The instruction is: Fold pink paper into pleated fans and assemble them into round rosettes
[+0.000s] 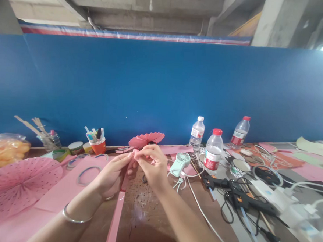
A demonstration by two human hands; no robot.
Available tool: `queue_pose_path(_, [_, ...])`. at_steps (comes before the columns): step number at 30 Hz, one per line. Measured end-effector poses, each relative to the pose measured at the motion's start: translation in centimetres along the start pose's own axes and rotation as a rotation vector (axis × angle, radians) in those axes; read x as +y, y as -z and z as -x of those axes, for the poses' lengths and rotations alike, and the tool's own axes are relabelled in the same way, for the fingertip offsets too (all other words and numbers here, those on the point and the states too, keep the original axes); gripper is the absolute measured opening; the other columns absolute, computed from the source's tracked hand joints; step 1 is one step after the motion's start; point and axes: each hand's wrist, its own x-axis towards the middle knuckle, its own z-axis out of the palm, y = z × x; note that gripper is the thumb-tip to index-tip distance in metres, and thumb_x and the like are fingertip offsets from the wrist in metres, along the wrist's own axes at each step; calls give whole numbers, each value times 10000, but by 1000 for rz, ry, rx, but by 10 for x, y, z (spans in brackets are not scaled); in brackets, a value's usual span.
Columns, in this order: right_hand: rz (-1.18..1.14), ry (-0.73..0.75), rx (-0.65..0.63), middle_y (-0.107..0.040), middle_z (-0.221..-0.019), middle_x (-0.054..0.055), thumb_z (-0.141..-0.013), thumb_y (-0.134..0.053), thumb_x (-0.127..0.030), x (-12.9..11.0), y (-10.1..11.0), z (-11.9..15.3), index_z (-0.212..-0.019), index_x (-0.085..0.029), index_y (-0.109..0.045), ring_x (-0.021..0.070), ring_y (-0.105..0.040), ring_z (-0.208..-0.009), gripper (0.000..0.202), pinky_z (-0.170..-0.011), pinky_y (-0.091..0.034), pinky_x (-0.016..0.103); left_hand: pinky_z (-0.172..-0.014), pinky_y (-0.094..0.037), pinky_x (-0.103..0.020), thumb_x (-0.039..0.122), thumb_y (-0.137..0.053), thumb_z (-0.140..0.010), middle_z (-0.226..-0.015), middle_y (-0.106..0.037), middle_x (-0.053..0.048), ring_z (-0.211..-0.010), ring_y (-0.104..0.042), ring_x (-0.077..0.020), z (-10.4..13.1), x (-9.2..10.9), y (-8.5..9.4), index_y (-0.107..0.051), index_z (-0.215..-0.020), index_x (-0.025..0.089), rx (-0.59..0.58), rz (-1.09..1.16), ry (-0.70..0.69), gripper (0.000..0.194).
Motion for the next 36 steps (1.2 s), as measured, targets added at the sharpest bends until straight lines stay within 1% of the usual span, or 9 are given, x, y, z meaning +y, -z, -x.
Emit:
queue_pose_path(7, [-13,0,13,-539,-809,8,-739,-634,-149,1,-3,3,-747,-248,-671,126,-542,-685,106,-559,-445,259,-482,-307,-173,315,-533,-820,-652,-470,9,-511,-405,-42,1,0,-3,-563,-773,126,18,-12,-19,197])
queue_pose_path(13, [58,-7,46,-567,-808,17,-733,-647,-171,2,-3,2,-757,-250,-678,154,-547,-759,88,-614,-447,287,-495,-314,-169,307,-547,-811,-666,-505,-2,-516,-414,-40,2,0,-3,-587,-792,125,38,-34,-25,188])
queue_pose_path(19, [76,-14,23,-565,-843,28,-744,-644,-210,1,-1,1,-793,-269,-685,161,-553,-769,87,-624,-467,298,-507,-325,-176,307,-557,-802,-658,-529,-10,-525,-431,-51,2,1,-3,-602,-781,124,73,-68,-26,190])
queue_pose_path(21, [148,49,-17,-576,-868,34,-762,-622,-215,1,2,0,-843,-278,-686,175,-553,-814,121,-684,-474,327,-512,-334,-183,306,-556,-800,-654,-531,-11,-528,-435,-57,3,2,-4,-605,-779,122,76,-76,-40,192])
queue_pose_path(23, [252,163,-85,-588,-910,43,-785,-588,-220,3,8,0,-932,-289,-674,193,-541,-875,184,-750,-464,362,-511,-342,-191,307,-548,-803,-622,-520,-6,-521,-434,-63,3,4,-4,-605,-767,119,68,-81,-60,200])
queue_pose_path(27, [439,429,-221,-578,-1013,65,-816,-528,-258,13,21,-2,-1133,-299,-591,221,-512,-937,327,-752,-456,373,-485,-328,-190,306,-538,-805,-594,-517,-3,-492,-420,-61,4,8,-4,-599,-755,117,64,-89,-69,204])
queue_pose_path(30, [616,574,-314,-576,-1048,70,-805,-545,-339,16,29,-5,-1224,-308,-517,234,-502,-945,421,-806,-433,392,-466,-314,-189,328,-526,-806,-608,-530,-11,-480,-425,-60,3,8,-1,-586,-736,114,86,-89,-42,233])
queue_pose_path(33, [766,620,-386,-592,-1040,58,-765,-591,-413,14,34,-8,-1230,-334,-505,238,-506,-936,480,-827,-416,387,-452,-300,-182,313,-540,-799,-612,-526,-9,-461,-410,-48,2,8,0,-572,-713,106,90,-89,-38,226])
queue_pose_path(36, [801,579,-403,-592,-1082,49,-735,-622,-432,15,36,-8,-1208,-347,-520,243,-515,-956,491,-847,-406,386,-438,-277,-166,275,-549,-797,-587,-494,3,-450,-379,-32,1,9,-1,-558,-696,101,60,-77,-49,201])
